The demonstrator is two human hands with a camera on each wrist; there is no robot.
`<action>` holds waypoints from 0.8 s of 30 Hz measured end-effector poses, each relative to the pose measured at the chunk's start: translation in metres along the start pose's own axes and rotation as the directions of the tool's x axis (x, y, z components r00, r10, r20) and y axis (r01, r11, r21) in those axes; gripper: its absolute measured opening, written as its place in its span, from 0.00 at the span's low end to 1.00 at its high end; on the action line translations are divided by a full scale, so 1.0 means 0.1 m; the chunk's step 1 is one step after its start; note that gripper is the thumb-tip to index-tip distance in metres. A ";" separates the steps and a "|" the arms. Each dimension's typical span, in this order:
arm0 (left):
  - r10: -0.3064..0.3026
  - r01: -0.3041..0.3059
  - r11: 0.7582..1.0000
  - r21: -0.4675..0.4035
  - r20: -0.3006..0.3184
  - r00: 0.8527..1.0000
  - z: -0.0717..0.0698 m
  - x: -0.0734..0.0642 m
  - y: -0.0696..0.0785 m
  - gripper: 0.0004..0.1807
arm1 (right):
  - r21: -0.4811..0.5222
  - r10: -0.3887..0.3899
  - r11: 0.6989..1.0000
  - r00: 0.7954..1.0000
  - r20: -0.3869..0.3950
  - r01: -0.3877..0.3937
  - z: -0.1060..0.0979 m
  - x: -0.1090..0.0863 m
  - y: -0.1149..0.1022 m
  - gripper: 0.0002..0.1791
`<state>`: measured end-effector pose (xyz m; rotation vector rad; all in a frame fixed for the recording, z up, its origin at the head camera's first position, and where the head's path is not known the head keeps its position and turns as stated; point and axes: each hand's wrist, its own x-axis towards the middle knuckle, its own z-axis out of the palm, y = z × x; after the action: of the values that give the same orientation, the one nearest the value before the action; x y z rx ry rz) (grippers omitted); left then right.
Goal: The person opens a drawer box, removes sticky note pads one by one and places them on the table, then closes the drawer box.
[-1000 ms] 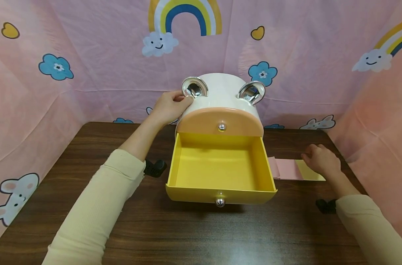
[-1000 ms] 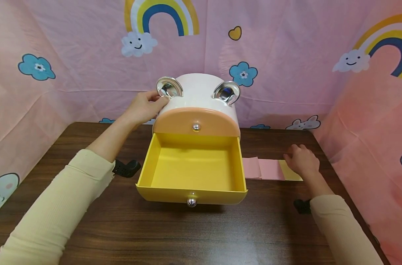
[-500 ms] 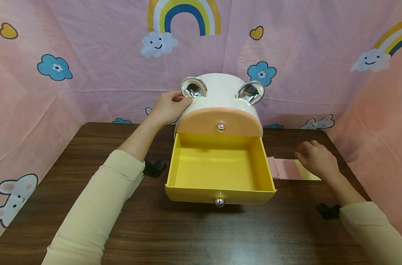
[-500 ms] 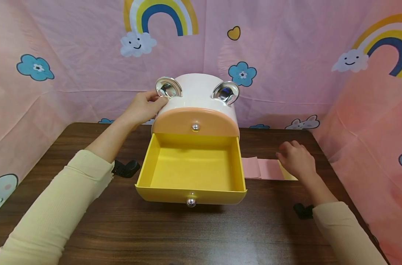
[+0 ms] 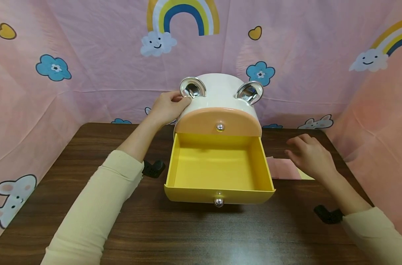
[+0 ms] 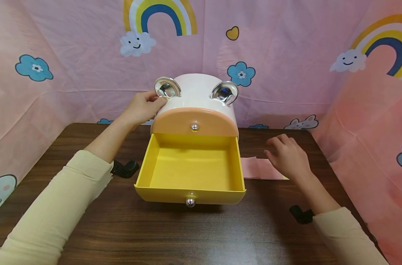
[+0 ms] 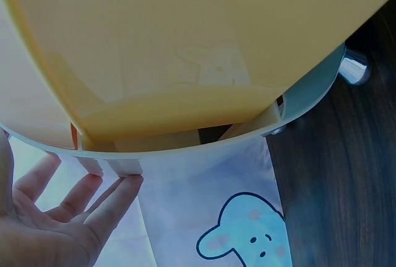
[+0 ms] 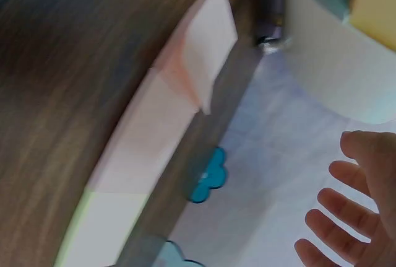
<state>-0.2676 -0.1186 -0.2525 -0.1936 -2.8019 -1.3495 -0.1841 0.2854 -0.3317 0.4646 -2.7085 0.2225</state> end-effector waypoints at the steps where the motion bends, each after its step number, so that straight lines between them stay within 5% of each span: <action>1: 0.001 -0.001 1.000 0.000 -0.001 1.000 0.00 0.00 0.00 0.27 | -0.003 -0.011 1.000 1.000 -0.013 0.011 -0.02 0.00 -0.02 0.14; 8: -0.003 0.003 1.000 0.000 -0.001 1.000 0.00 0.00 0.00 0.28 | -0.019 -0.106 0.994 0.988 -0.113 0.104 -0.19 0.01 -0.18 0.18; 24: -0.019 0.019 1.000 -0.008 0.016 1.000 -0.01 0.00 0.01 0.30 | -0.005 -0.228 0.973 0.956 -0.184 0.231 -0.47 -0.02 -0.60 0.24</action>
<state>-0.2676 -0.1186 -0.2516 -0.1789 -2.8188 -1.3696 -0.1449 0.2397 -0.2842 0.7211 -2.4499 0.2122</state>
